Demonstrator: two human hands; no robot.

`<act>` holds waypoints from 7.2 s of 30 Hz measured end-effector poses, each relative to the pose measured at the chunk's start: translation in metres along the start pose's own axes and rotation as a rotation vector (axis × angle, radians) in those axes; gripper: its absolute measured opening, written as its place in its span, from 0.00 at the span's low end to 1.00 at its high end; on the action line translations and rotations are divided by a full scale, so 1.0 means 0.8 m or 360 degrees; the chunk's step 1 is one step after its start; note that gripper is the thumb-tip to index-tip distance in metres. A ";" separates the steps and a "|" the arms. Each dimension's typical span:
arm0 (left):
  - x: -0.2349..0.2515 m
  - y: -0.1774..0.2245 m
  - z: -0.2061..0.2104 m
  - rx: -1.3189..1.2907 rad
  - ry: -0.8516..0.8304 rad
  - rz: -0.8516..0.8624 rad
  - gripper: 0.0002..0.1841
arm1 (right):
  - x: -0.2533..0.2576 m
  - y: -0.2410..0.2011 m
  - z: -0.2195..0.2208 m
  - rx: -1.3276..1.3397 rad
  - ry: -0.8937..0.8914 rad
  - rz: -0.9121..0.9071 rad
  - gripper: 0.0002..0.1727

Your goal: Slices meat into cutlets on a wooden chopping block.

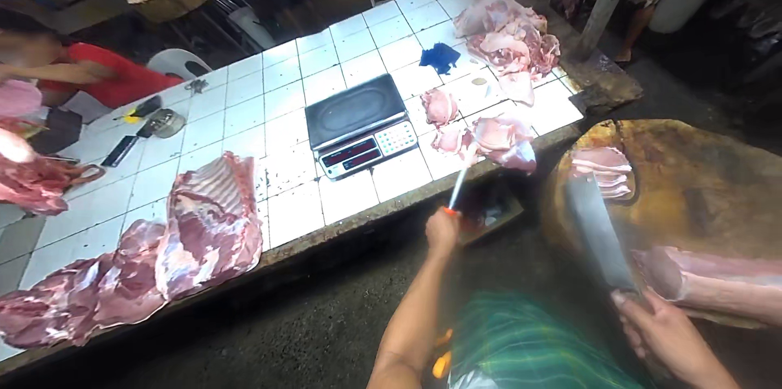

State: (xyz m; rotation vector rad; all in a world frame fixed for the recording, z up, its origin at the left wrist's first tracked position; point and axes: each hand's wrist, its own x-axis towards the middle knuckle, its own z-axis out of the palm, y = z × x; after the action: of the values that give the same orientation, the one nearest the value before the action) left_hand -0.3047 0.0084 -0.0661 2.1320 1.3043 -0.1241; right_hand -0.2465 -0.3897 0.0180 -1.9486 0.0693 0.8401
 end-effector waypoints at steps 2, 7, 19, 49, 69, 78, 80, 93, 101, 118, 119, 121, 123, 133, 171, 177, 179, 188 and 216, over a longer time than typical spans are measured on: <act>0.021 -0.003 -0.009 -0.0060 0.0086 -0.0147 0.24 | -0.005 0.033 0.002 -0.0155 0.0113 -0.0027 0.19; 0.077 0.003 -0.010 -0.0149 0.0248 -0.0293 0.19 | -0.019 0.063 0.015 -0.0006 0.0311 0.0045 0.19; 0.100 0.004 0.023 0.0267 0.0509 0.0099 0.34 | -0.060 0.134 -0.032 -0.0196 0.0761 -0.0182 0.29; -0.227 0.178 0.396 -0.0948 -0.0462 0.0136 0.40 | 0.016 0.321 -0.124 -0.0447 0.0928 -0.0757 0.30; -0.270 0.224 0.387 -0.0564 -0.0263 0.1585 0.10 | 0.103 0.355 -0.094 -0.0500 0.1054 -0.0713 0.30; -0.263 0.214 0.397 -0.0548 -0.0188 0.1732 0.07 | 0.114 0.375 -0.079 -0.0526 0.1077 -0.0700 0.28; -0.262 0.213 0.397 -0.0559 -0.0187 0.1751 0.07 | 0.115 0.374 -0.079 -0.0549 0.1057 -0.0664 0.29; -0.259 0.212 0.395 -0.0565 -0.0286 0.1669 0.09 | 0.079 0.357 -0.116 -0.0704 0.0963 -0.0703 0.29; -0.265 0.213 0.392 -0.0589 -0.0310 0.1627 0.10 | 0.084 0.360 -0.113 -0.0776 0.1118 -0.0808 0.26; -0.260 0.206 0.406 -0.0542 -0.0181 0.1726 0.09 | 0.081 0.439 -0.107 -0.0846 0.0994 -0.0529 0.27; -0.260 0.207 0.405 -0.0540 -0.0184 0.1720 0.09 | 0.074 0.446 -0.111 -0.0841 0.0929 -0.0445 0.28; -0.261 0.208 0.404 -0.0549 -0.0188 0.1711 0.08 | 0.058 0.454 -0.120 -0.0835 0.0836 -0.0357 0.29; -0.267 0.207 0.401 -0.0605 -0.0275 0.1620 0.10 | 0.037 0.451 -0.129 -0.0838 0.0846 -0.0411 0.29; -0.274 0.206 0.379 -0.1006 -0.0659 0.1216 0.14 | 0.031 0.287 -0.122 -0.0694 0.1013 -0.0823 0.28; -0.246 0.213 0.377 -0.1617 -0.1229 0.0478 0.14 | -0.018 0.347 -0.136 -0.0674 0.0893 -0.0557 0.30; -0.254 0.215 0.376 -0.1482 -0.1221 0.0687 0.15 | 0.046 0.260 -0.125 -0.0695 0.0811 -0.0439 0.32; -0.262 0.224 0.368 -0.1301 -0.1138 0.0790 0.12 | 0.053 0.266 -0.123 -0.0782 0.0800 -0.0361 0.31; -0.260 0.231 0.370 -0.0817 -0.0820 0.1142 0.10 | 0.043 0.320 -0.123 -0.0905 0.0715 -0.0162 0.31; -0.193 0.240 0.346 -0.1320 -0.1052 0.0568 0.17 | -0.112 0.245 -0.147 0.0201 0.0319 0.0068 0.25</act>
State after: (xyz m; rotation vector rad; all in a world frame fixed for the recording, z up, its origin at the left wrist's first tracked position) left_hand -0.1582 -0.3246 -0.1384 1.3803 0.4428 -0.0999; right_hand -0.3276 -0.6129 -0.0458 -1.9117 0.2775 0.6497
